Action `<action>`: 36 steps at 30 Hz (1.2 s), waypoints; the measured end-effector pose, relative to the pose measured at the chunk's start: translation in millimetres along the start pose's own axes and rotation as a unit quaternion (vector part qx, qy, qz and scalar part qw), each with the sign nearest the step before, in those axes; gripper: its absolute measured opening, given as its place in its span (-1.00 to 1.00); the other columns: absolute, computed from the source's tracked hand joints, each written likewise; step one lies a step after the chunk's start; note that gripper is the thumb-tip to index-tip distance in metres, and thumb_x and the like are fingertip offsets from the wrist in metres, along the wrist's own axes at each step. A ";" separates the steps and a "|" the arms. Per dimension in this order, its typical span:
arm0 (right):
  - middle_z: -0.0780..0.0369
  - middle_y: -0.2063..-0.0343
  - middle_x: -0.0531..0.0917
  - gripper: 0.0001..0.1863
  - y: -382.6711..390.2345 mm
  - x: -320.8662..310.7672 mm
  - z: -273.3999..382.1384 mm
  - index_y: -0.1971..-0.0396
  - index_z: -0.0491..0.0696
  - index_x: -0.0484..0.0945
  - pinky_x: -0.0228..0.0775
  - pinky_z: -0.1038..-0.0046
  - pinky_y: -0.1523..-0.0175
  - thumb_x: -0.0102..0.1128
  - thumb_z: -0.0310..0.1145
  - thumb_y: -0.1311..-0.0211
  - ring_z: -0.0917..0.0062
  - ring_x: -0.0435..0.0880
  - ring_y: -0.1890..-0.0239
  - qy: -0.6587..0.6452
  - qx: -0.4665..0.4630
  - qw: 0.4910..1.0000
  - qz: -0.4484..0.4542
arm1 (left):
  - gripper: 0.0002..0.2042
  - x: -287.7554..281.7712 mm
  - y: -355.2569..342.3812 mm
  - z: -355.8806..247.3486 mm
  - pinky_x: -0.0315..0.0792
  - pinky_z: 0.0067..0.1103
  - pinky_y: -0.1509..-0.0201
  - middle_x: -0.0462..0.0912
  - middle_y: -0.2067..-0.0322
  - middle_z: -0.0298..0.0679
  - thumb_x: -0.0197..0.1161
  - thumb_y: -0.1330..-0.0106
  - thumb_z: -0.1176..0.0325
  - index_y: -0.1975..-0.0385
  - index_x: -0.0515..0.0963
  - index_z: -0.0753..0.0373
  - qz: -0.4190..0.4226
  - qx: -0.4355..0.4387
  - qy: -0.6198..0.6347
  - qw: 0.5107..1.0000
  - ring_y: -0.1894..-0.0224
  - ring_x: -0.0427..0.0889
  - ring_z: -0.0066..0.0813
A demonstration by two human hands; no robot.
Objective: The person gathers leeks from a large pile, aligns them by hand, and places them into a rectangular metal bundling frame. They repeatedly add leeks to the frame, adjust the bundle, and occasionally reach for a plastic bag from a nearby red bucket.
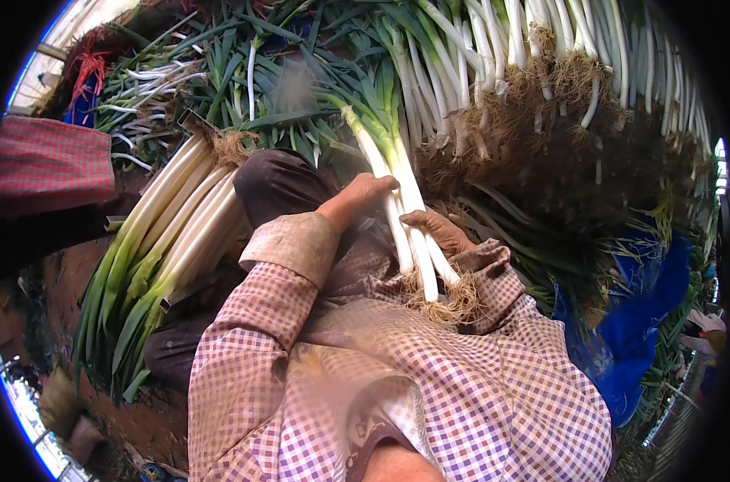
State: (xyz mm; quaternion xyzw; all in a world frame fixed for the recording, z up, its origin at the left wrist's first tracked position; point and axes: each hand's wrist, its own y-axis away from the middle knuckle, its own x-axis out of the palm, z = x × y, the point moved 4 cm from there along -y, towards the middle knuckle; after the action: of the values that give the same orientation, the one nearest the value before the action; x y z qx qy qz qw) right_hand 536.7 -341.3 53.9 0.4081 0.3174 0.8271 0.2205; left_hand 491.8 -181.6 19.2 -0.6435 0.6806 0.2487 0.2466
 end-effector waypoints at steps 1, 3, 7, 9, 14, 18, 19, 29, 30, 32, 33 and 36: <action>0.09 0.42 0.66 -0.58 -7.9 -17.2 -7.6 0.03 -0.28 0.37 0.63 0.45 0.45 0.18 -0.41 -0.14 0.43 0.69 0.50 0.060 -0.016 0.998 0.005 | -0.70 4.2 0.5 -1.3 0.55 -0.49 0.24 0.65 0.38 -0.08 0.28 -0.12 0.42 0.13 0.51 0.25 0.012 -0.065 0.108 0.992 0.37 0.67 -0.35; 0.08 0.39 0.65 -0.55 -0.5 -17.8 -12.1 0.00 -0.27 0.35 0.63 0.47 0.42 0.19 -0.42 -0.13 0.43 0.70 0.47 0.064 -0.032 0.997 0.003 | -0.74 14.7 6.3 -11.4 0.55 -0.49 0.21 0.64 0.32 -0.11 0.24 -0.17 0.43 0.14 0.48 0.32 -0.009 -0.225 0.346 0.911 0.32 0.66 -0.34; 0.06 0.30 0.64 -0.42 37.1 -13.5 -5.8 -0.14 -0.21 0.23 0.64 0.50 0.26 0.20 -0.48 -0.10 0.41 0.70 0.34 0.057 -0.036 0.998 -0.014 | -0.71 22.0 13.5 -54.3 0.53 -0.45 0.15 0.60 0.24 -0.14 0.12 -0.29 0.34 0.07 0.42 0.38 -0.083 -0.339 0.653 0.672 0.23 0.62 -0.31; 0.06 0.25 0.62 -0.36 64.1 10.4 11.5 -0.18 -0.20 0.18 0.62 0.53 0.22 0.21 -0.50 -0.09 0.43 0.69 0.30 0.063 -0.057 0.996 0.002 | -0.64 16.6 13.6 -70.6 0.47 -0.40 0.04 0.58 0.20 -0.14 0.06 -0.34 0.20 0.00 0.38 0.32 -0.085 -0.258 0.759 0.592 0.20 0.59 -0.32; 0.10 0.10 0.55 -0.21 107.8 44.4 3.6 -0.28 -0.16 0.09 0.56 0.55 0.12 0.26 -0.52 -0.02 0.50 0.63 0.22 0.055 -0.031 0.998 0.003 | -0.47 -8.2 18.5 -98.2 0.37 -0.45 -0.12 0.55 0.07 -0.15 0.07 -0.29 -0.06 -0.09 0.38 0.22 -0.046 -0.189 0.860 0.472 0.05 0.52 -0.30; 0.16 0.01 0.50 -0.15 131.4 62.7 -0.6 -0.32 -0.08 0.08 0.44 0.48 -0.05 0.29 -0.48 0.01 0.52 0.54 0.08 0.101 -0.019 0.994 0.033 | -0.41 -18.5 9.6 -40.5 0.37 -0.40 -0.17 0.50 -0.02 -0.14 0.07 -0.26 -0.14 -0.14 0.36 0.19 -0.227 -0.079 0.842 0.483 -0.04 0.48 -0.24; 0.18 -0.01 0.50 -0.14 137.4 64.3 0.5 -0.33 -0.06 0.08 0.41 0.47 -0.08 0.30 -0.47 0.02 0.52 0.52 0.05 0.111 -0.016 0.993 0.035 | -0.36 -28.5 10.4 -40.9 0.34 -0.39 -0.20 0.46 -0.07 -0.14 0.05 -0.27 -0.18 -0.18 0.32 0.19 -0.273 -0.071 0.814 0.508 -0.09 0.45 -0.23; 0.24 -0.22 0.30 -0.04 171.3 85.8 1.7 -0.39 0.01 -0.06 0.11 0.49 -0.30 0.38 -0.40 -0.06 0.55 0.26 -0.22 0.226 -0.098 0.959 0.139 | -0.30 -108.2 18.9 -63.7 0.31 -0.39 -0.24 0.44 -0.10 -0.21 -0.02 -0.24 -0.29 -0.21 0.29 0.15 -0.352 0.057 0.705 0.613 -0.10 0.44 -0.30; 0.25 -0.22 0.31 -0.05 174.9 84.6 1.0 -0.39 0.00 -0.06 0.12 0.49 -0.30 0.36 -0.41 -0.07 0.56 0.26 -0.22 0.231 -0.099 0.957 0.148 | -0.31 -116.9 18.9 -70.5 0.31 -0.40 -0.22 0.45 -0.08 -0.21 -0.01 -0.24 -0.27 -0.20 0.30 0.15 -0.353 0.046 0.684 0.637 -0.09 0.45 -0.31; 0.23 -0.21 0.32 -0.08 179.3 83.3 1.0 -0.39 0.00 -0.05 0.11 0.46 -0.31 0.34 -0.42 -0.10 0.56 0.26 -0.23 0.194 -0.131 0.951 0.200 | -0.34 -136.6 17.3 -89.9 0.32 -0.42 -0.20 0.47 -0.06 -0.21 0.00 -0.24 -0.24 -0.18 0.32 0.16 -0.342 0.022 0.632 0.695 -0.07 0.46 -0.33; 0.23 -0.20 0.33 -0.09 181.0 83.6 3.2 -0.38 0.00 -0.05 0.12 0.45 -0.31 0.34 -0.42 -0.10 0.56 0.27 -0.22 0.175 -0.145 0.948 0.221 | -0.35 -144.9 13.3 -101.2 0.33 -0.43 -0.18 0.48 -0.05 -0.22 0.01 -0.24 -0.22 -0.17 0.33 0.16 -0.327 0.007 0.601 0.729 -0.06 0.47 -0.34; 0.23 -0.12 0.41 -0.15 187.5 78.8 12.6 -0.35 -0.02 0.04 0.19 0.45 -0.26 0.32 -0.50 -0.09 0.56 0.37 -0.13 0.125 -0.213 0.937 0.248 | -0.39 -161.3 -13.2 -150.9 0.34 -0.45 -0.14 0.50 -0.01 -0.22 0.04 -0.25 -0.17 -0.14 0.35 0.17 -0.238 -0.030 0.490 0.838 -0.03 0.49 -0.37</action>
State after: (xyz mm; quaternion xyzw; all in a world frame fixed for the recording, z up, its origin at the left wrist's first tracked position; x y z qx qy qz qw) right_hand 482.3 -419.2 234.2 0.3108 0.0479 0.9480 0.0484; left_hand 510.8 -159.7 238.6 -0.8307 0.5304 -0.1451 -0.0875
